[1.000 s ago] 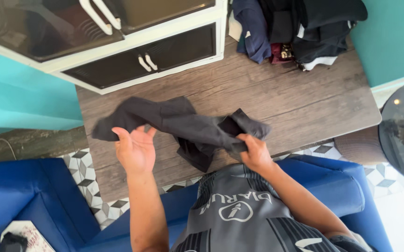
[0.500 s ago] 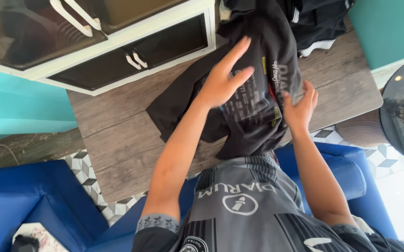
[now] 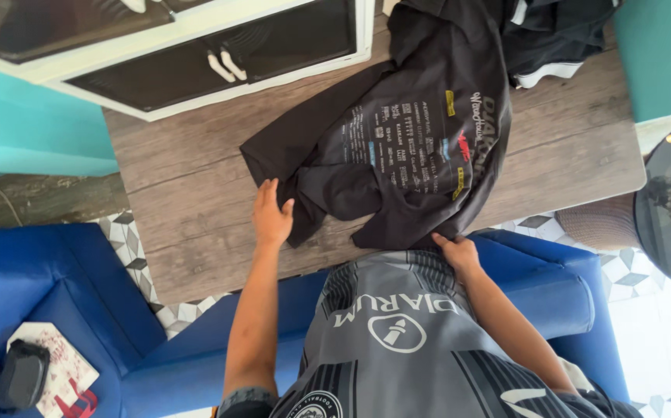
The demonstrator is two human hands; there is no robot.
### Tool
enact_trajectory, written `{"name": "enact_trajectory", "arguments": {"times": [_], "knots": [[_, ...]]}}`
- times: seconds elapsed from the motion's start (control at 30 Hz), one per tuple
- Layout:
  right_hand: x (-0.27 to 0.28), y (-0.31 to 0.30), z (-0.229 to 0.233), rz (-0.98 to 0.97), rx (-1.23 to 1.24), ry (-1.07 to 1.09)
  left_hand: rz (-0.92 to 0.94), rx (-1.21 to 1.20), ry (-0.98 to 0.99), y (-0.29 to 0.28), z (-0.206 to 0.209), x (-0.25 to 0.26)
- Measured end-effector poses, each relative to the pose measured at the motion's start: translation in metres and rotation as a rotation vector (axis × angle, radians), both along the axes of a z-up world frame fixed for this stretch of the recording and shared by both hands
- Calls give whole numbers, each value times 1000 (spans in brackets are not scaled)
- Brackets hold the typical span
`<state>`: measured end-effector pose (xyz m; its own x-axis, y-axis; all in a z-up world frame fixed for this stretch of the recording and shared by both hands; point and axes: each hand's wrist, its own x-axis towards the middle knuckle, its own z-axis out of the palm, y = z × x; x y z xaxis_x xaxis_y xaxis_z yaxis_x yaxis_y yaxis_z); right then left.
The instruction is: The person picks up a dark t-shirt from a stack, spreads it flat on a wooden surface, and performs several folds to form a compact rectangle before placing it inside a drawer.
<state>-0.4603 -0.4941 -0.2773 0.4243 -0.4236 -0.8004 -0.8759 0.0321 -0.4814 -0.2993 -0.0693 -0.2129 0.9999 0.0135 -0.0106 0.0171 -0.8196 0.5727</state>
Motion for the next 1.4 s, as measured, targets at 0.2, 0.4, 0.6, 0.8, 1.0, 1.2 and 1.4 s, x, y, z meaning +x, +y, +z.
{"name": "enact_trajectory", "arguments": {"times": [0.2,0.4,0.6,0.8,1.0,1.2,1.4], "knots": [[-12,-43,10,-80,47,-287,51,122,129,-40,12,28],[-12,-78,23,-481,281,-543,-97,294,357,-44,1,59],[-6,-89,49,-569,216,-607,-51,21,450,4,24,112],[2,-92,43,-562,278,-658,150,250,-180,8,59,139],[3,-64,28,-568,179,-197,-108,87,191,-30,28,74],[8,-16,16,-277,237,62,-100,298,309,-32,10,20],[-9,-41,3,-61,182,-38,11,173,-31,-11,-6,10]]}}
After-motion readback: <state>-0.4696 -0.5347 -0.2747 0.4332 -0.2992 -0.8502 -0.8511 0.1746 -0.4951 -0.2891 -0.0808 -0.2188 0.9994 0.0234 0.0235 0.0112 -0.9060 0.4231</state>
